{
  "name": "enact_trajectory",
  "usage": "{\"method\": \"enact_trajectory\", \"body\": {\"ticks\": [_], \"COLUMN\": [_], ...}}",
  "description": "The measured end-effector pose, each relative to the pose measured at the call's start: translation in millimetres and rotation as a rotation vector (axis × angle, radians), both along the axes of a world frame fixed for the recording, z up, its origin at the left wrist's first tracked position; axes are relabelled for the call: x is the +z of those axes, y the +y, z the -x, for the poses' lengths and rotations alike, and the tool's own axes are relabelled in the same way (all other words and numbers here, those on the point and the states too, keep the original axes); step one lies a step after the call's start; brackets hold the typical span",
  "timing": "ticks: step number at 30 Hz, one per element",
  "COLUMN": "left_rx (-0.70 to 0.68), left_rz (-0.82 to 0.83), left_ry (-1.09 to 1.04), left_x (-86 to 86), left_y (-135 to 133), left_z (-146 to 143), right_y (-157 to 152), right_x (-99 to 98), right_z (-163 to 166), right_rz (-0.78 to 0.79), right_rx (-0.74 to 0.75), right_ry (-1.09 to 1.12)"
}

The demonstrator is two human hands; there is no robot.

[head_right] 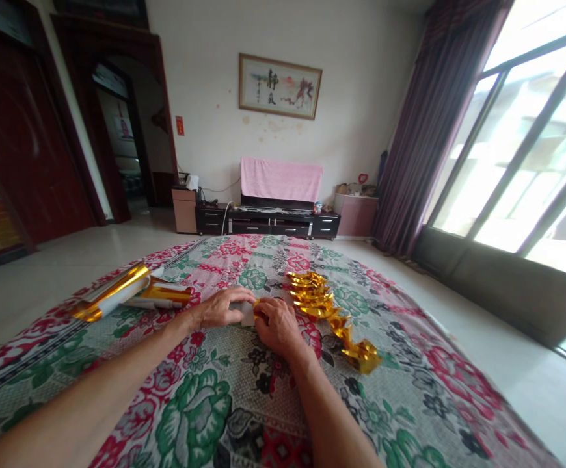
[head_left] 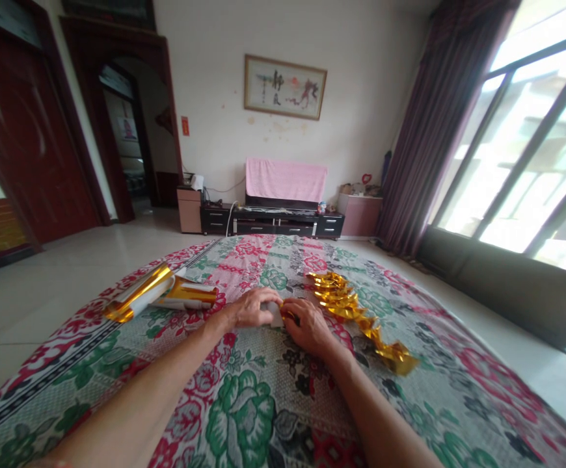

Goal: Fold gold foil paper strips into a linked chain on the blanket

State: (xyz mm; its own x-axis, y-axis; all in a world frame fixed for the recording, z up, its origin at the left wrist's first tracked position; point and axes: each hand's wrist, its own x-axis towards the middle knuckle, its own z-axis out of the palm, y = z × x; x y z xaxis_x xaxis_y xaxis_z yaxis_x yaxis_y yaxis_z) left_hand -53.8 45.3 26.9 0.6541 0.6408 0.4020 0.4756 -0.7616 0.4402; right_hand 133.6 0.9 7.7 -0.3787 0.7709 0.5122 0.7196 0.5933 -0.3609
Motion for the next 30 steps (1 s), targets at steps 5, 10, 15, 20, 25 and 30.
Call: {"method": "enact_trajectory", "body": {"ticks": [5,10,15,20,25,30], "left_rx": [0.156,0.136,0.137,0.176,0.187,0.203], "left_rz": [0.048,-0.101,-0.184,-0.205,-0.21,-0.216], "left_ry": [-0.034,0.033,0.132,0.14,0.112,0.082], "left_x": [-1.2,-14.1,-18.8,-16.9,-17.6,-18.8], "left_y": [0,1,-1,-7,-9,-12], "left_z": [-5,-14,-21,-25,-25,-25], "right_y": [-3,-4,6,13,9,8], "right_x": [1.4,5.2,1.3,-6.1,-4.0,-2.3], "right_z": [1,2,-4,-5,-1,1], "right_rz": [0.005,0.009,0.072,0.004,-0.015,-0.01], "right_rx": [-0.026,-0.006,-0.136,-0.173,-0.097,-0.128], "right_ry": [0.005,0.036,0.203,0.24,0.109,0.064]}}
